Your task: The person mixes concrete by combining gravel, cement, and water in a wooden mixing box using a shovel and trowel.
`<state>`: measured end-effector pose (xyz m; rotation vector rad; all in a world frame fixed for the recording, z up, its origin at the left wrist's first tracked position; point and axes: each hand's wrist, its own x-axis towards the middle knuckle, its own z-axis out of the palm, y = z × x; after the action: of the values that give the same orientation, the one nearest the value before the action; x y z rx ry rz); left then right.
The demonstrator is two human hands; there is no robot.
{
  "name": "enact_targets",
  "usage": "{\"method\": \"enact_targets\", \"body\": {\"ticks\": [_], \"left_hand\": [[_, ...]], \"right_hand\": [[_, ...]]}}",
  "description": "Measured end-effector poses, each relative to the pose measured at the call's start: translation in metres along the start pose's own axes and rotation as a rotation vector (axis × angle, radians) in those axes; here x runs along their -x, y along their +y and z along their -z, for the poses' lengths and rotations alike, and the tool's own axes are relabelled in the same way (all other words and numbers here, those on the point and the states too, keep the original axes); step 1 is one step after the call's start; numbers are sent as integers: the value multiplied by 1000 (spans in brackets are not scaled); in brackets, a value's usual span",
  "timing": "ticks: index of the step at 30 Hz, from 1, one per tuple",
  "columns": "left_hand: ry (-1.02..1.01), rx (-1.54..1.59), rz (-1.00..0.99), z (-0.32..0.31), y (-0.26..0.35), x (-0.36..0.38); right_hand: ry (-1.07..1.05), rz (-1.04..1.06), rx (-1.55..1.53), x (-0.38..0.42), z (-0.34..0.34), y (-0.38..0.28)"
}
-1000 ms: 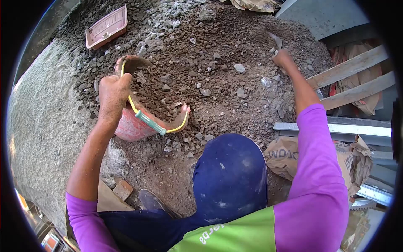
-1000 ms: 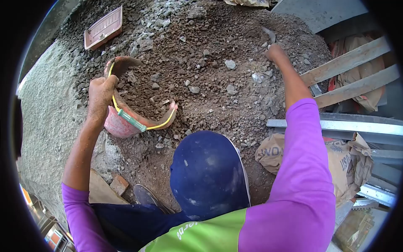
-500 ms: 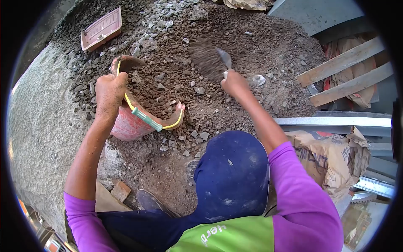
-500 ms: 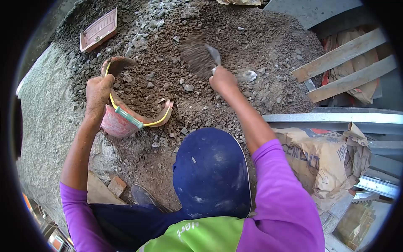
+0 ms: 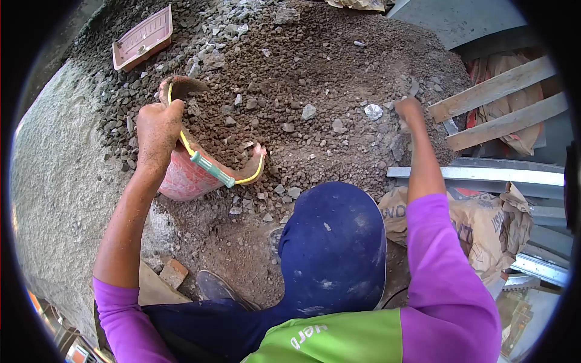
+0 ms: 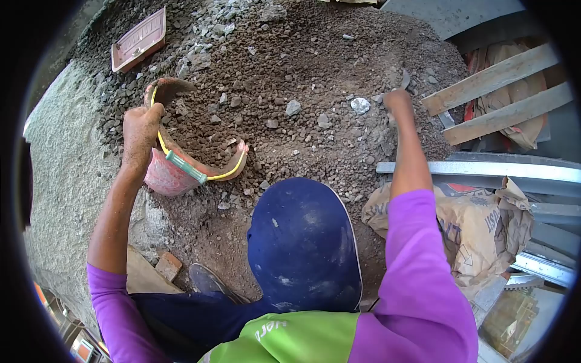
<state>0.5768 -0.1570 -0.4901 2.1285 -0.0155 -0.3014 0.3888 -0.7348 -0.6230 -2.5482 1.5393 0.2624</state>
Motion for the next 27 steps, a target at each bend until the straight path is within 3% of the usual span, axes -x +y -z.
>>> {"method": "enact_targets", "body": {"ticks": [5,7,12,14,21,22,25,27], "left_hand": [[31,-1,0,2,-7,-3],[34,-5,-5,4,-7,-5],[23,3,16,7,-4,0],[31,-15,10,6,-3,0],[12,-69,16,2,2,4],[23,-80,19,0,3,5],[47,-109,-21,-4,0,1],[58,-73,19,-5,5,10]], "right_hand": [[-55,66,-222,143,2,-41],[-47,195,-110,181,-6,-55],[91,163,-262,169,-7,-58],[46,162,-295,166,-9,-61],[-492,304,-431,187,-59,-132],[-472,428,-398,186,-59,-144],[-616,472,-422,194,-49,-168],[-641,490,-273,227,-37,-189]]}}
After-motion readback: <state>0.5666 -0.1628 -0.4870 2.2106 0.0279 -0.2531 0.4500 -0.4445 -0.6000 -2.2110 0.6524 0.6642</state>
